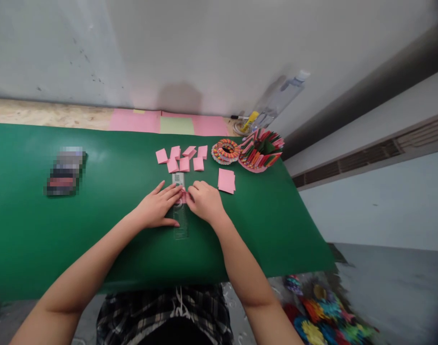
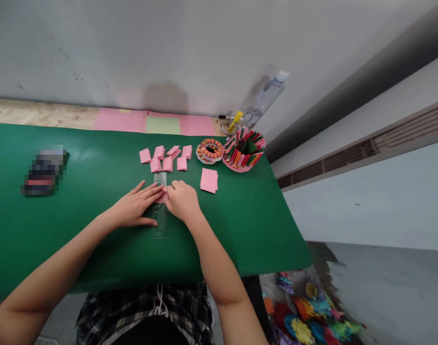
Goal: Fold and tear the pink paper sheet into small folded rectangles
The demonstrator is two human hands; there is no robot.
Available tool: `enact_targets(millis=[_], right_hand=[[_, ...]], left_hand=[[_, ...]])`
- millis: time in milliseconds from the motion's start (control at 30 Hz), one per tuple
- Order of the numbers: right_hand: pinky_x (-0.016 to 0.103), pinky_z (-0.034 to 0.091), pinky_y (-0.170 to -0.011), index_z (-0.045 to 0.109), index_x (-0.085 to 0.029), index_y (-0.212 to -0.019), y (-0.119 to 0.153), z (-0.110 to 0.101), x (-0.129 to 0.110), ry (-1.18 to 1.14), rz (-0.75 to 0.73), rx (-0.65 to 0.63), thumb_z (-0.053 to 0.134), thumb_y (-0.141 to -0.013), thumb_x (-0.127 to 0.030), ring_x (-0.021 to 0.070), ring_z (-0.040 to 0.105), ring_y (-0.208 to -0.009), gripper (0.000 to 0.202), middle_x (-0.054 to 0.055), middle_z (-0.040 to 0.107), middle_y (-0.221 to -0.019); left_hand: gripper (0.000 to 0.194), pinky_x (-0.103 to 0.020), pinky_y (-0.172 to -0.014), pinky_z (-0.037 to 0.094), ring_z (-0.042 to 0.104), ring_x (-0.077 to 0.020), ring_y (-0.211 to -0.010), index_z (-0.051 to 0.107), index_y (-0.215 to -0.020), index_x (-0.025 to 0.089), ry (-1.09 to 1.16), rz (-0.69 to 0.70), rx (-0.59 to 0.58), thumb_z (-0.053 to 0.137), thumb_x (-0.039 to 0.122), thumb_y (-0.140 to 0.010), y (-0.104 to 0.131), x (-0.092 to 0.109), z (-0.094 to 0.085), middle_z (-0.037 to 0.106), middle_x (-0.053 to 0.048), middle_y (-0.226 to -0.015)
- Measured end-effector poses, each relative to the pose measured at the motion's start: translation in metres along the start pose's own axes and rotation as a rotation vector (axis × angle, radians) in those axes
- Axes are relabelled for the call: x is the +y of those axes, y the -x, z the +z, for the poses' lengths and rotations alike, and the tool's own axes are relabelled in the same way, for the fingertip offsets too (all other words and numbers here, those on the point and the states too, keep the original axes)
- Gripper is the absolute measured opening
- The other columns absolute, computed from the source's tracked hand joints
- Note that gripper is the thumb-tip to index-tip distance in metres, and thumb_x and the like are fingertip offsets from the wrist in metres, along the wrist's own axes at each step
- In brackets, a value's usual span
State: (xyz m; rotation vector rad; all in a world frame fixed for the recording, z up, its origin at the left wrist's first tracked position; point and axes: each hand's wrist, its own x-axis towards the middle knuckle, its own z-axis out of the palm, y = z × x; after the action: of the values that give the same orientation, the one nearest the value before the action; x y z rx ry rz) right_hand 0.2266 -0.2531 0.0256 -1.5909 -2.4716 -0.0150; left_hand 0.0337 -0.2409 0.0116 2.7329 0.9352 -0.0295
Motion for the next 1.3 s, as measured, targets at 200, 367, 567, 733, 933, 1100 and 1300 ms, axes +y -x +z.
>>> enact_targets(millis=[200,367,567,733,933,1100,1300], right_hand=[[0.030,0.036,-0.067,0.066,-0.014,-0.088,-0.001,0.003,-0.004,0.002,-0.140,-0.050,0.047,-0.087,-0.021,0.0197,0.054,-0.080,0.020,0.009,0.064,-0.081],[0.029,0.039,-0.066,0.066,-0.015,-0.081,0.001,0.004,-0.011,-0.202,-0.174,-0.033,0.051,-0.082,-0.017,0.0183,0.056,-0.078,0.015,0.007,0.067,-0.081],[0.023,0.041,-0.060,0.063,-0.016,-0.064,0.002,-0.008,-0.017,-0.998,-0.331,-0.252,0.061,-0.077,-0.022,0.0096,0.051,-0.057,0.014,-0.001,0.061,-0.061],[0.025,0.044,-0.058,0.067,-0.016,-0.072,-0.003,-0.003,-0.014,-1.389,0.089,-0.188,0.066,-0.074,-0.037,0.0121,0.054,-0.062,0.021,0.002,0.064,-0.068],[0.024,0.044,-0.055,0.068,-0.017,-0.078,-0.009,0.012,-0.001,-1.492,0.435,-0.049,0.070,-0.067,-0.037,0.0120,0.055,-0.059,0.023,0.001,0.064,-0.070],[0.029,0.048,-0.073,0.067,-0.018,-0.083,-0.010,0.016,0.001,-1.466,0.418,0.023,0.062,-0.070,-0.026,0.0146,0.060,-0.075,0.017,0.001,0.068,-0.082],[0.027,0.050,-0.066,0.066,-0.019,-0.096,-0.009,0.022,-0.001,-1.473,0.420,0.027,0.066,-0.069,-0.028,0.0135,0.060,-0.070,0.028,0.002,0.065,-0.085]], left_hand=[[0.084,-0.046,-0.114,0.003,0.024,-0.0284,-0.139,0.038,-0.137,0.012,-0.005,0.002,0.008,0.049,0.070,-0.077,0.000,0.000,0.000,0.030,-0.016,-0.149],[0.085,-0.045,-0.114,0.005,0.026,-0.0280,-0.138,0.035,-0.140,0.014,-0.004,-0.003,0.018,0.053,0.067,-0.076,0.000,0.000,0.001,0.030,-0.015,-0.149],[0.070,-0.044,-0.114,0.001,0.021,-0.0249,-0.140,0.029,-0.143,0.015,-0.018,0.009,-0.023,0.055,0.036,-0.082,0.000,-0.001,0.001,0.027,-0.012,-0.151],[0.076,-0.050,-0.114,-0.002,0.029,-0.0287,-0.137,0.039,-0.138,0.016,0.064,0.004,0.061,0.061,0.052,-0.075,-0.001,-0.002,-0.002,0.039,-0.013,-0.145],[0.048,-0.055,-0.114,0.006,0.032,-0.0320,-0.135,0.058,-0.120,0.017,0.150,0.005,0.184,0.059,0.036,-0.076,-0.003,-0.002,-0.006,0.052,-0.012,-0.134],[0.043,-0.056,-0.113,0.014,0.033,-0.0318,-0.134,0.060,-0.116,0.015,0.370,-0.071,0.396,0.053,0.020,-0.074,-0.005,-0.006,-0.008,0.054,-0.013,-0.131],[0.036,-0.042,-0.083,0.052,0.066,-0.0234,-0.090,0.062,-0.106,0.013,1.107,-0.363,0.580,0.059,0.035,-0.077,-0.009,-0.003,-0.011,0.070,-0.010,-0.095]])
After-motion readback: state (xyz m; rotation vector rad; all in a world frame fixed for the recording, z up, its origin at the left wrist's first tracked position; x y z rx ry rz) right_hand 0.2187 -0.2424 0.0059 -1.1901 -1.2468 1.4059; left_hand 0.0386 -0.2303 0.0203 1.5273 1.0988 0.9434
